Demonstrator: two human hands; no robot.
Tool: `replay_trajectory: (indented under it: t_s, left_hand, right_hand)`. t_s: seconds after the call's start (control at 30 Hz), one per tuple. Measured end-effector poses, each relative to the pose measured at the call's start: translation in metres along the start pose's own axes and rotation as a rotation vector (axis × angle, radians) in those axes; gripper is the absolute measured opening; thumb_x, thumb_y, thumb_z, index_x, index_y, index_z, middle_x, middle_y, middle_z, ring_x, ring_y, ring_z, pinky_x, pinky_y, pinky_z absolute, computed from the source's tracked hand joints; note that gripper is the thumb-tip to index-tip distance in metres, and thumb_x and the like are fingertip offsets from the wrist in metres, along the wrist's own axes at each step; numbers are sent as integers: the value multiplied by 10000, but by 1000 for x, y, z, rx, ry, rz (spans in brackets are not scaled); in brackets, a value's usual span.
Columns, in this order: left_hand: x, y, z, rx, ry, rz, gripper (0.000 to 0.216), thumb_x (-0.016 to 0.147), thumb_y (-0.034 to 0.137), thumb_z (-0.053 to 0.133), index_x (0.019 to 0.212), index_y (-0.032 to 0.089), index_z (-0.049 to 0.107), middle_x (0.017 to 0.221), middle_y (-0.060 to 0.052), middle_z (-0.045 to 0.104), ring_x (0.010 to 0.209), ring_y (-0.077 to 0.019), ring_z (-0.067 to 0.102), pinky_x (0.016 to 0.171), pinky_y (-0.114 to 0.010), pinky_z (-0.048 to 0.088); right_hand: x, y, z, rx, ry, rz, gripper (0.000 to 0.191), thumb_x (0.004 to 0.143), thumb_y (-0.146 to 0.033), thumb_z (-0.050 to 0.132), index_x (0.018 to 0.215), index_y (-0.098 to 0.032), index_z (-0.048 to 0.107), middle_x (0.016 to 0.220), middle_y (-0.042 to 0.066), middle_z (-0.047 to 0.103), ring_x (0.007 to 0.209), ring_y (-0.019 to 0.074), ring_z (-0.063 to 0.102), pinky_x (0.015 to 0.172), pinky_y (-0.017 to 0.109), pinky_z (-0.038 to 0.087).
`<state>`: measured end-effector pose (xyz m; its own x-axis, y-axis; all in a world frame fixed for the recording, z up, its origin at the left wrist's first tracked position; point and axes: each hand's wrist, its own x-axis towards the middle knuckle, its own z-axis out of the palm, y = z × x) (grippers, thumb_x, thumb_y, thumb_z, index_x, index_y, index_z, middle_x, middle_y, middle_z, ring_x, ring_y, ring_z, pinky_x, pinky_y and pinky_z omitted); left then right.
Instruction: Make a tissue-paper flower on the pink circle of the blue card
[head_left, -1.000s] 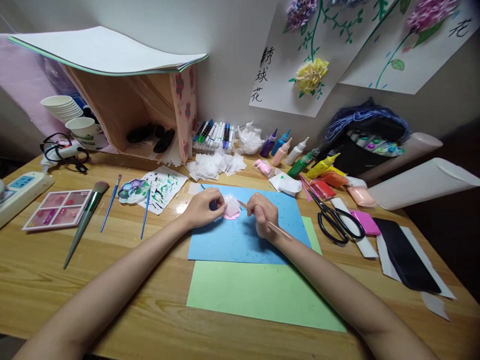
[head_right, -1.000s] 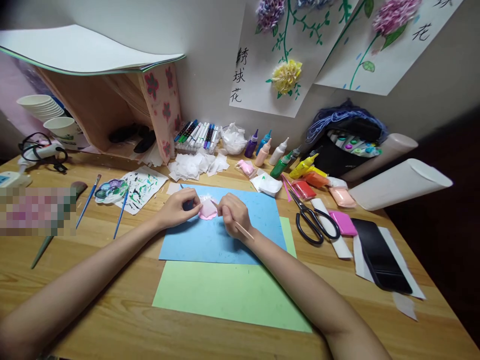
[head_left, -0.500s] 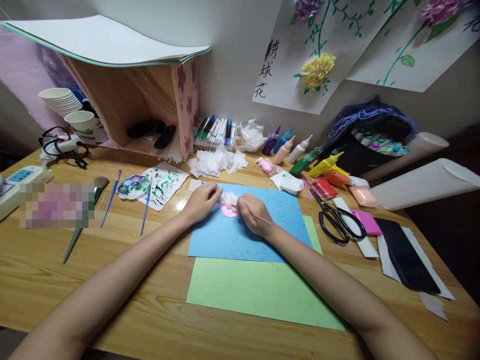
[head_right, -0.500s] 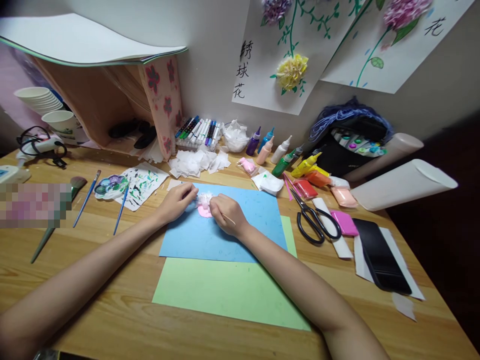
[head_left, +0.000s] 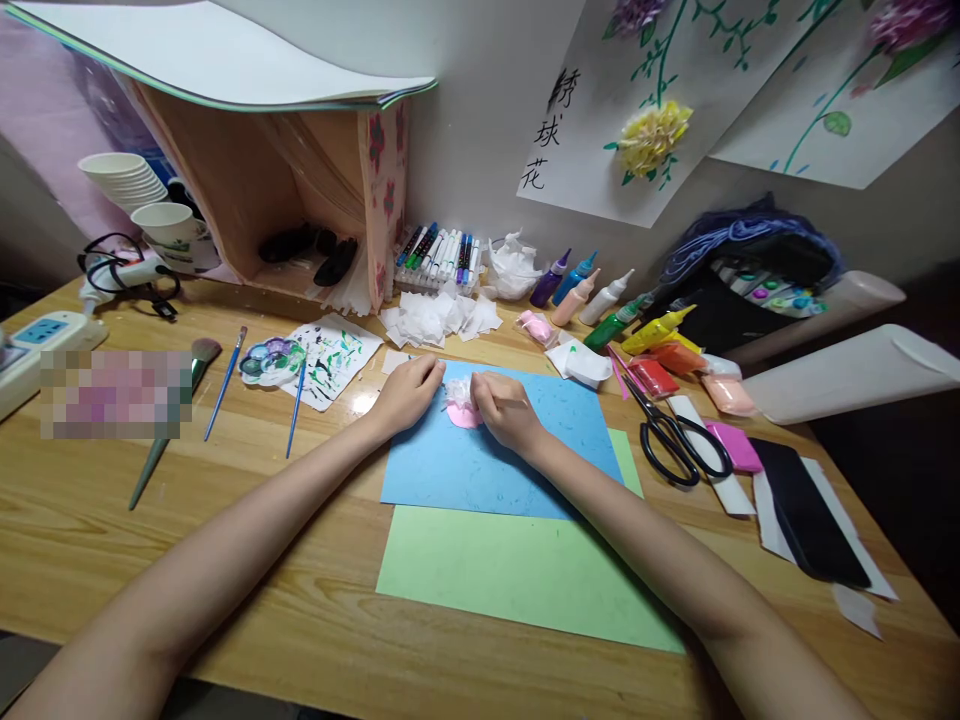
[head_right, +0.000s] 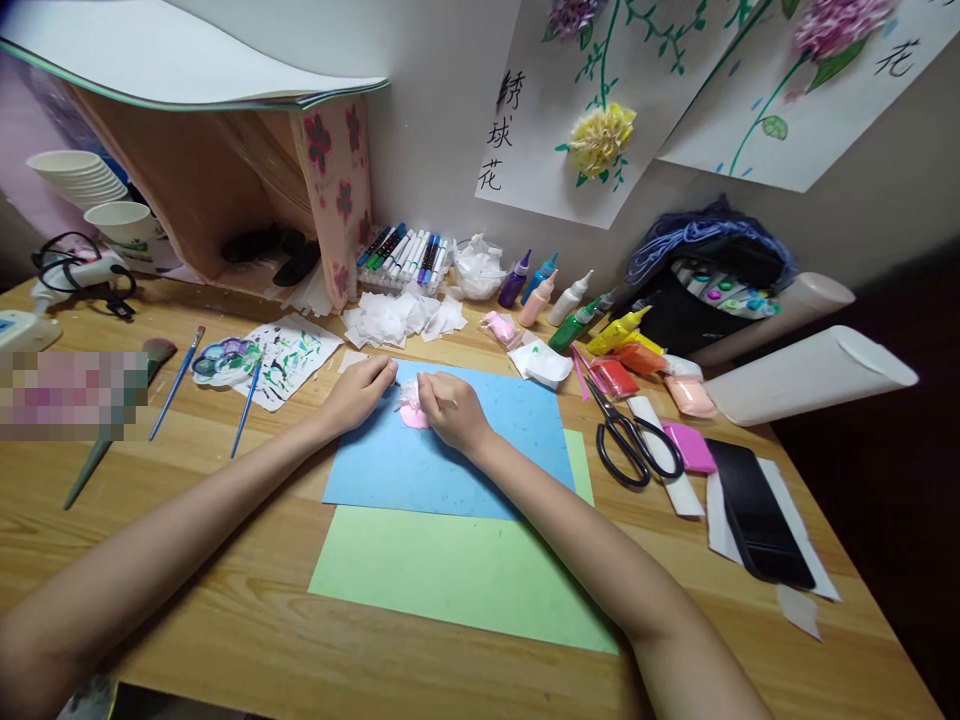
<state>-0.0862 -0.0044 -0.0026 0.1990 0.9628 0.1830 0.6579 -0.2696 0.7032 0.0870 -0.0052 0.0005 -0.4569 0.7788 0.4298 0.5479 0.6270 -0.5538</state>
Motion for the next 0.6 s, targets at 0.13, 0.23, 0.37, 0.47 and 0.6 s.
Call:
replay_trajectory:
  t_s: [0.13, 0.23, 0.37, 0.47, 0.6]
  left_hand:
    - [0, 0, 0, 9, 2, 1, 327, 919, 336, 320, 634, 194, 391, 632, -3, 492, 637, -156, 470, 595, -280, 322]
    - [0, 0, 0, 6, -7, 3, 312, 919, 319, 327, 645, 192, 406, 645, -6, 497, 642, -156, 470, 601, -279, 325]
    - [0, 1, -1, 0, -3, 16, 309, 917, 317, 331, 649, 192, 421, 657, -8, 514, 648, -159, 479, 600, -279, 323]
    - [0, 1, -1, 6, 0, 14, 323, 918, 327, 320, 637, 195, 409, 641, -7, 512, 637, -160, 478, 593, -281, 318]
    - [0, 1, -1, 11, -8, 14, 325, 918, 332, 310, 636, 196, 397, 635, -7, 505, 633, -160, 474, 599, -282, 318]
  right_hand:
    - [22, -2, 0, 33, -86, 87, 448, 928, -330, 362, 500, -207, 409, 454, 13, 480, 432, 125, 429, 489, 273, 294]
    - [35, -2, -4, 64, -173, 125, 453, 904, -341, 427, 476, -194, 421, 420, -7, 462, 395, 102, 399, 461, 255, 264]
    - [39, 0, -10, 124, -248, 152, 472, 896, -403, 421, 479, -183, 451, 418, -27, 447, 417, 96, 423, 462, 235, 278]
    - [33, 1, -13, 222, -227, 200, 495, 914, -419, 361, 487, -184, 448, 429, -29, 447, 440, 99, 447, 484, 236, 318]
    - [22, 2, -16, 334, -152, 216, 495, 927, -424, 321, 504, -190, 429, 454, -28, 447, 463, 101, 451, 518, 239, 350]
